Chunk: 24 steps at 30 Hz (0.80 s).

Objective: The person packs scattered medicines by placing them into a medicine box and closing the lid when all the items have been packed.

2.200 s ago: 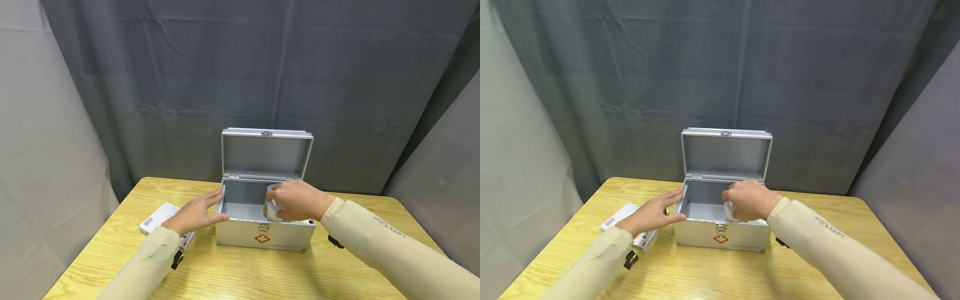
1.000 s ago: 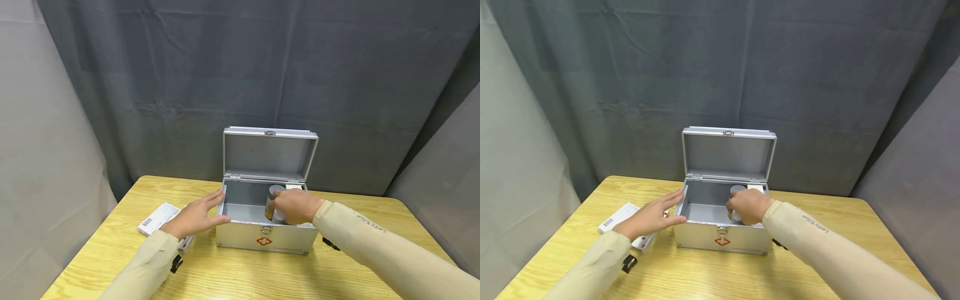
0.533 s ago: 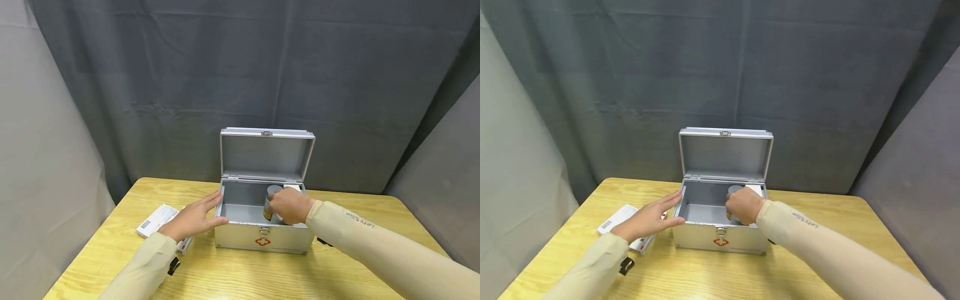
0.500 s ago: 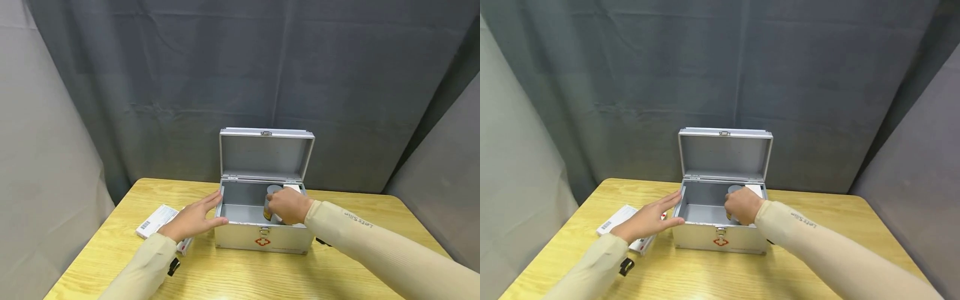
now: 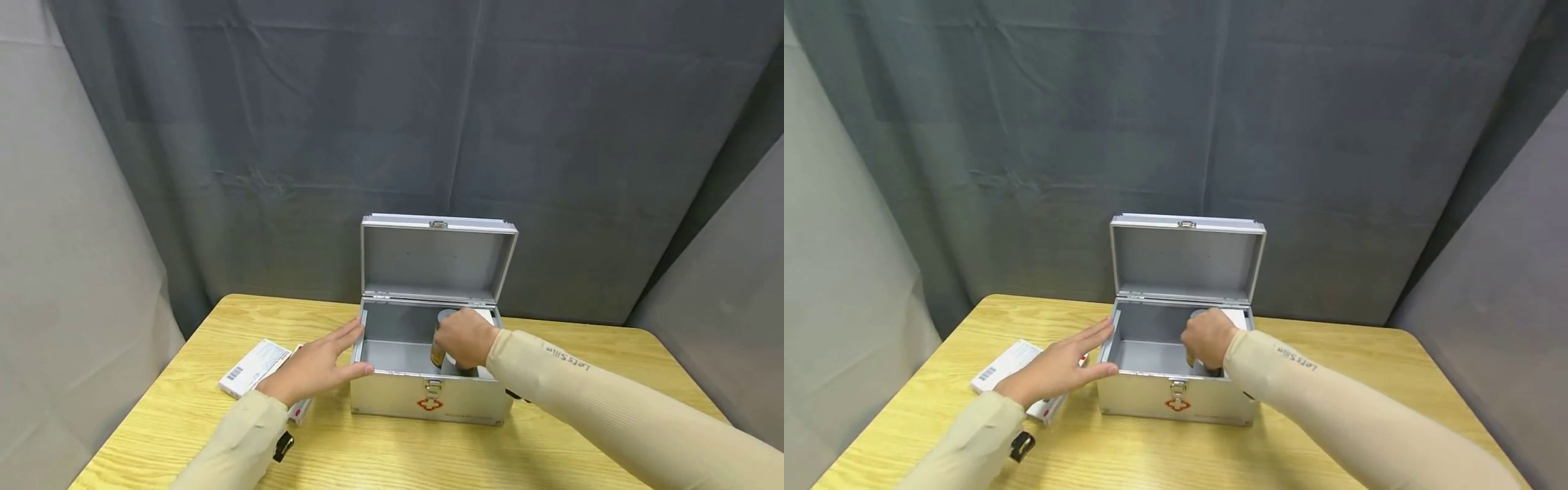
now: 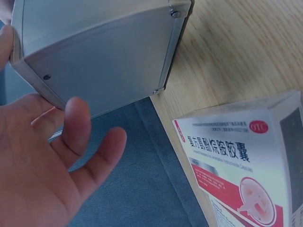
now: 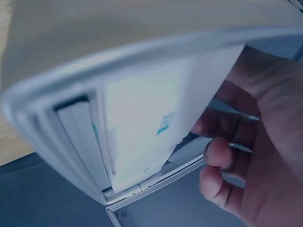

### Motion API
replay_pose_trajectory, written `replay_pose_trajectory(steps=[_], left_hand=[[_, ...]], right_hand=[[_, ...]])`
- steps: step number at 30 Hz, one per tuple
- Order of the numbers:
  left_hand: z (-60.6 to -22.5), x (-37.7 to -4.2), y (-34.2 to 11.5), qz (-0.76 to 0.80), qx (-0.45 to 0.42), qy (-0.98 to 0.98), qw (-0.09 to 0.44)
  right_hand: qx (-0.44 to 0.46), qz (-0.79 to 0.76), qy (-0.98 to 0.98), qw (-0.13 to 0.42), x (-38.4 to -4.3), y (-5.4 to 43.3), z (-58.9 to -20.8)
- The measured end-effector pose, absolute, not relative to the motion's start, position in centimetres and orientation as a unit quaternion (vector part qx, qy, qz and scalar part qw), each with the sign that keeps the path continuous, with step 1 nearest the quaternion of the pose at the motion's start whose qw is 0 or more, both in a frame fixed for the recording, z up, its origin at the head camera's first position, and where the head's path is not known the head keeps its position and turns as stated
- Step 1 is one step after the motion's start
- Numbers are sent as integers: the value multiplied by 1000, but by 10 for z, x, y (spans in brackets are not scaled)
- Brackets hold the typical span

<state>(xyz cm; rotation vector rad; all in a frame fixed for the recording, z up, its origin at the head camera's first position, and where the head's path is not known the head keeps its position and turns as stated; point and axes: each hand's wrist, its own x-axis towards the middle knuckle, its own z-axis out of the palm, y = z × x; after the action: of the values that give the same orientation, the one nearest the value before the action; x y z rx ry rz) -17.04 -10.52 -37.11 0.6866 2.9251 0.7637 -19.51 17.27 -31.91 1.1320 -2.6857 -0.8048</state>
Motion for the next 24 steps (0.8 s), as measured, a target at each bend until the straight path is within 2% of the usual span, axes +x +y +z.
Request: replay_pose_trajectory(steps=[4, 13, 21, 24], left_hand=[[-369, -170, -106, 240, 217, 946, 20], [-367, -176, -105, 237, 220, 946, 18], [-371, -183, -108, 242, 227, 943, 15], [-376, -182, -110, 239, 227, 944, 16]], right_hand=[[350, -257, -899, 57, -197, 172, -320], [365, -236, -896, 93, -201, 178, -323], [338, -184, -922, 50, -202, 177, -322], [335, -122, -933, 52, -196, 182, -319]])
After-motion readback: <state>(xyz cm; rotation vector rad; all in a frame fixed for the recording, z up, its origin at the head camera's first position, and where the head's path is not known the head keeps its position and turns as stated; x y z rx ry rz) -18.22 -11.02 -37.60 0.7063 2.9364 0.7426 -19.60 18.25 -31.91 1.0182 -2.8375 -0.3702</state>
